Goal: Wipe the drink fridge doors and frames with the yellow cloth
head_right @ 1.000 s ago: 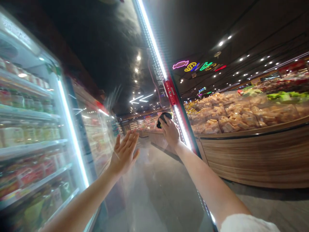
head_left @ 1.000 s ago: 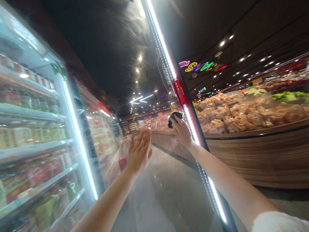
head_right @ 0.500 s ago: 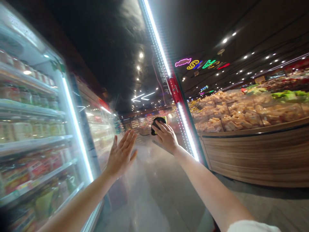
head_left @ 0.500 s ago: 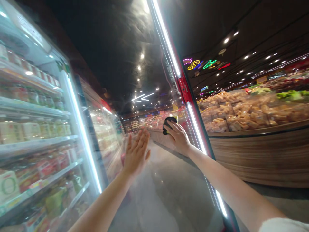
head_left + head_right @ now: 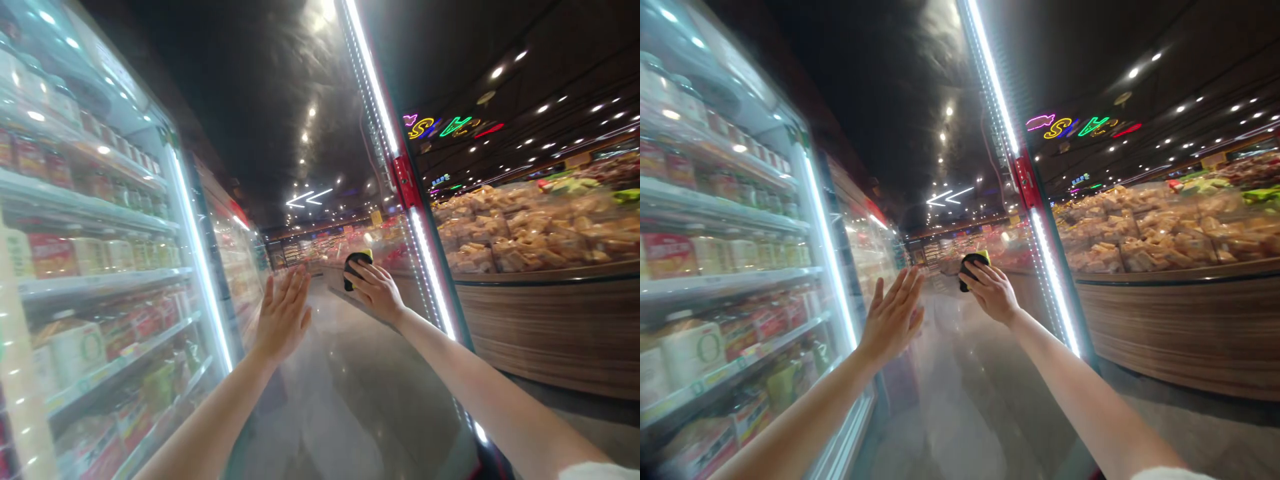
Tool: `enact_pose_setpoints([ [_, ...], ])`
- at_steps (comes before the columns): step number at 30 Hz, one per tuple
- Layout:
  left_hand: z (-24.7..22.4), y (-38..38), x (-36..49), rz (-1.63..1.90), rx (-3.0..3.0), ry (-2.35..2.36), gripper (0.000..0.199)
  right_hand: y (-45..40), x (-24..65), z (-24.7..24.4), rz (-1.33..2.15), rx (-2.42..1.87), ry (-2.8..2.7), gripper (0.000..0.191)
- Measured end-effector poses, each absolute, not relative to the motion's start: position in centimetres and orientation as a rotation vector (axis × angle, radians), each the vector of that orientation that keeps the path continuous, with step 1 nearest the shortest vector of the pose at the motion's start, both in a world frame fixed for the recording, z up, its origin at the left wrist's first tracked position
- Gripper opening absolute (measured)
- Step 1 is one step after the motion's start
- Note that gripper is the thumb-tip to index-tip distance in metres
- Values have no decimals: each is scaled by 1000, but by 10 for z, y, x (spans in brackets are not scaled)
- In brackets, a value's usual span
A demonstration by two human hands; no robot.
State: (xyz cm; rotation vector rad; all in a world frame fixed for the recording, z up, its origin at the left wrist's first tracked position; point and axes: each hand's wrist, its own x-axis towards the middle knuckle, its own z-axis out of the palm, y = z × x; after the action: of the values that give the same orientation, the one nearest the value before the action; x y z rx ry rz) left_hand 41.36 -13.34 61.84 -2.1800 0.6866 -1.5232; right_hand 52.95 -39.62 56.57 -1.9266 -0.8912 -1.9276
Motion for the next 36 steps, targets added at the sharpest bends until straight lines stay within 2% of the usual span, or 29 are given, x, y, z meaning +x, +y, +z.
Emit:
enact_pose_setpoints([
  [3,617,-115,406,-1528,-2148,681,73,-401,535,559,-1941,-1832,-662,42],
  [6,616,-101,400,-1548,-2131,650,75,-375,533,578,-1903,-1711,-395,44],
  [9,614,-92,395,-1565,-2123,611,77,-341,516,581,-1896,-1778,-528,47],
  [14,606,-70,380,-1564,-2127,568,78,-337,502,552,-1961,-1891,-956,44],
  [19,602,-44,365,-1545,-2129,534,75,-311,500,583,-1875,-1712,-459,43],
  [21,601,-38,361,-1550,-2135,511,73,-285,489,597,-1844,-1717,-435,44],
  [24,598,-32,354,-1552,-2155,494,71,-262,469,592,-1857,-1840,-736,46],
  [27,595,-22,346,-1550,-2169,490,70,-273,462,571,-1857,-1925,-1003,44],
  [31,591,-1,335,-1567,-2173,480,69,-279,468,575,-1801,-1844,-725,42],
  [34,589,14,327,-1604,-2168,452,67,-241,462,595,-1723,-1760,-447,45],
  [36,587,22,322,-1611,-2177,436,66,-213,451,598,-1714,-1790,-497,48],
])
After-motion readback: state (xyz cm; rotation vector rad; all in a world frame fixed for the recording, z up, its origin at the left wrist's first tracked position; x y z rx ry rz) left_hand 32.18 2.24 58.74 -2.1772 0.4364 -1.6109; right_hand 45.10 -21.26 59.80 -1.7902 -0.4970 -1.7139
